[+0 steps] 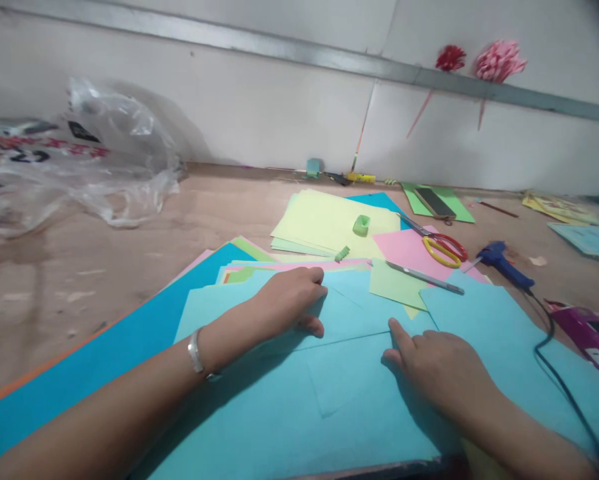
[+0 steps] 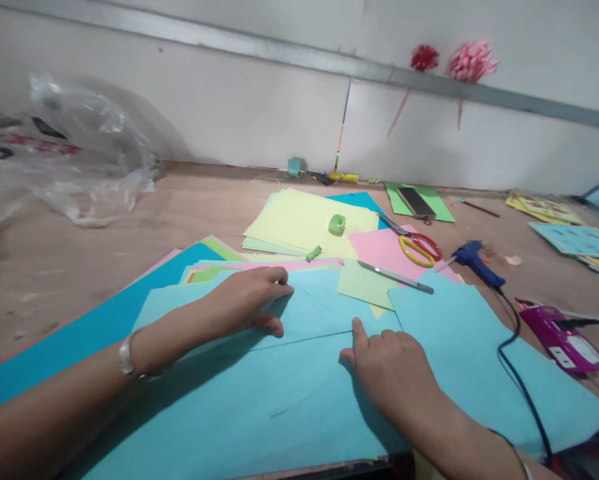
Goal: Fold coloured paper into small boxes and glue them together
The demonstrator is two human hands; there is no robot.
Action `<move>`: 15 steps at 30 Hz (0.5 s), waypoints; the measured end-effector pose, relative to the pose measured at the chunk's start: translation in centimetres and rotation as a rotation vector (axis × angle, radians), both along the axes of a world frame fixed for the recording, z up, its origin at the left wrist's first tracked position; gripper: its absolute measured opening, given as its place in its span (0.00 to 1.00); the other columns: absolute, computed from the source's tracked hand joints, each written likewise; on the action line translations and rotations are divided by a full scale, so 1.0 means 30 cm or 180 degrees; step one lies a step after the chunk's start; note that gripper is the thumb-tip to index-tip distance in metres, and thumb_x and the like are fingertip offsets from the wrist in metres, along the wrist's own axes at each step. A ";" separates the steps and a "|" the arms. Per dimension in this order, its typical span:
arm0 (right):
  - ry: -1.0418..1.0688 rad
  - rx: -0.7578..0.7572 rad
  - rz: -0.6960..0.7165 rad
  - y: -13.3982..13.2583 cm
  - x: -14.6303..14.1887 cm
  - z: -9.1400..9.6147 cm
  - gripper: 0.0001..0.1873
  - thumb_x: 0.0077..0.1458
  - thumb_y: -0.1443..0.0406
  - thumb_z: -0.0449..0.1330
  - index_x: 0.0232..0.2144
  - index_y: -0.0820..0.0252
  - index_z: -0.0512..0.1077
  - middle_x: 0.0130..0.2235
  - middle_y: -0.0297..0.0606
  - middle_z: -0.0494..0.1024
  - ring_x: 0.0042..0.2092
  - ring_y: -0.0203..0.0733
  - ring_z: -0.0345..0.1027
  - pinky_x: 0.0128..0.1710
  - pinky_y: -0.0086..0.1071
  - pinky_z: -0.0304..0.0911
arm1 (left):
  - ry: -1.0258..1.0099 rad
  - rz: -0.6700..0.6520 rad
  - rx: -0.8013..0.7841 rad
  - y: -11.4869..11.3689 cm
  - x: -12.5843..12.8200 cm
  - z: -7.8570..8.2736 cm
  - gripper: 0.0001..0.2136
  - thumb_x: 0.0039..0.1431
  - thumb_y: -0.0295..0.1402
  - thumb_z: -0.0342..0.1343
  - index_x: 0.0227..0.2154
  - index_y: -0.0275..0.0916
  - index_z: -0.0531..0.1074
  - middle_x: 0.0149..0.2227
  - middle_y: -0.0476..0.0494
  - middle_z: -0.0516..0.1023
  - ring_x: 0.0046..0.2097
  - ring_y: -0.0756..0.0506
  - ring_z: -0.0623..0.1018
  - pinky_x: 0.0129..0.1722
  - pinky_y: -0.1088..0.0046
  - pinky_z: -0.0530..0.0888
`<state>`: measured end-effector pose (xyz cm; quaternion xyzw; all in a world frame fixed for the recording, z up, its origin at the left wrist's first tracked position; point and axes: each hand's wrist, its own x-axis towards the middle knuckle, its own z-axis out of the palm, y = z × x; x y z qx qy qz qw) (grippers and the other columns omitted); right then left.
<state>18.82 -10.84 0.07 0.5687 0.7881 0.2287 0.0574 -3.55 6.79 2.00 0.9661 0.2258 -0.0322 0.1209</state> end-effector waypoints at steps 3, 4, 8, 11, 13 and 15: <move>0.0432 0.0086 0.0255 0.067 -0.015 0.045 0.08 0.61 0.67 0.55 0.35 0.64 0.74 0.23 0.37 0.70 0.26 0.43 0.64 0.26 0.34 0.47 | -0.0022 0.0020 0.0003 -0.003 -0.001 0.004 0.18 0.49 0.46 0.67 0.34 0.37 0.74 0.39 0.43 0.73 0.40 0.43 0.74 0.30 0.73 0.61; 0.0581 0.0029 0.0306 0.093 -0.022 0.056 0.05 0.58 0.68 0.57 0.33 0.62 0.73 0.25 0.38 0.70 0.28 0.43 0.65 0.27 0.33 0.48 | -0.0041 0.0023 0.0007 -0.004 -0.001 0.004 0.17 0.49 0.46 0.67 0.33 0.37 0.74 0.39 0.43 0.73 0.40 0.43 0.74 0.30 0.73 0.61; 0.0873 -0.0495 0.0330 0.187 -0.052 0.065 0.04 0.52 0.69 0.62 0.27 0.60 0.69 0.28 0.37 0.71 0.30 0.43 0.66 0.25 0.31 0.49 | -0.0145 -0.0062 0.0004 -0.004 -0.003 0.004 0.20 0.48 0.49 0.67 0.32 0.35 0.74 0.38 0.42 0.73 0.38 0.43 0.74 0.30 0.72 0.61; 0.0816 -0.0737 0.0081 0.235 -0.068 0.035 0.06 0.51 0.67 0.64 0.28 0.60 0.68 0.28 0.36 0.71 0.26 0.41 0.66 0.23 0.30 0.45 | -0.0104 -0.0039 -0.0013 -0.008 -0.005 0.013 0.19 0.50 0.47 0.67 0.33 0.34 0.75 0.38 0.41 0.73 0.38 0.43 0.74 0.31 0.72 0.64; 0.0903 -0.0763 -0.0160 0.257 -0.072 0.011 0.05 0.51 0.66 0.63 0.31 0.61 0.69 0.29 0.37 0.72 0.26 0.42 0.67 0.22 0.30 0.46 | -0.0145 0.0036 -0.0018 -0.014 -0.006 0.022 0.18 0.51 0.41 0.67 0.40 0.34 0.75 0.40 0.40 0.73 0.39 0.43 0.75 0.33 0.72 0.66; 0.1257 -0.0782 -0.0377 0.273 -0.071 -0.005 0.10 0.51 0.67 0.61 0.38 0.62 0.70 0.31 0.39 0.75 0.28 0.43 0.69 0.24 0.31 0.51 | -0.0207 0.0109 -0.0031 -0.021 -0.007 0.029 0.23 0.52 0.34 0.67 0.50 0.36 0.71 0.43 0.39 0.73 0.40 0.43 0.75 0.34 0.71 0.68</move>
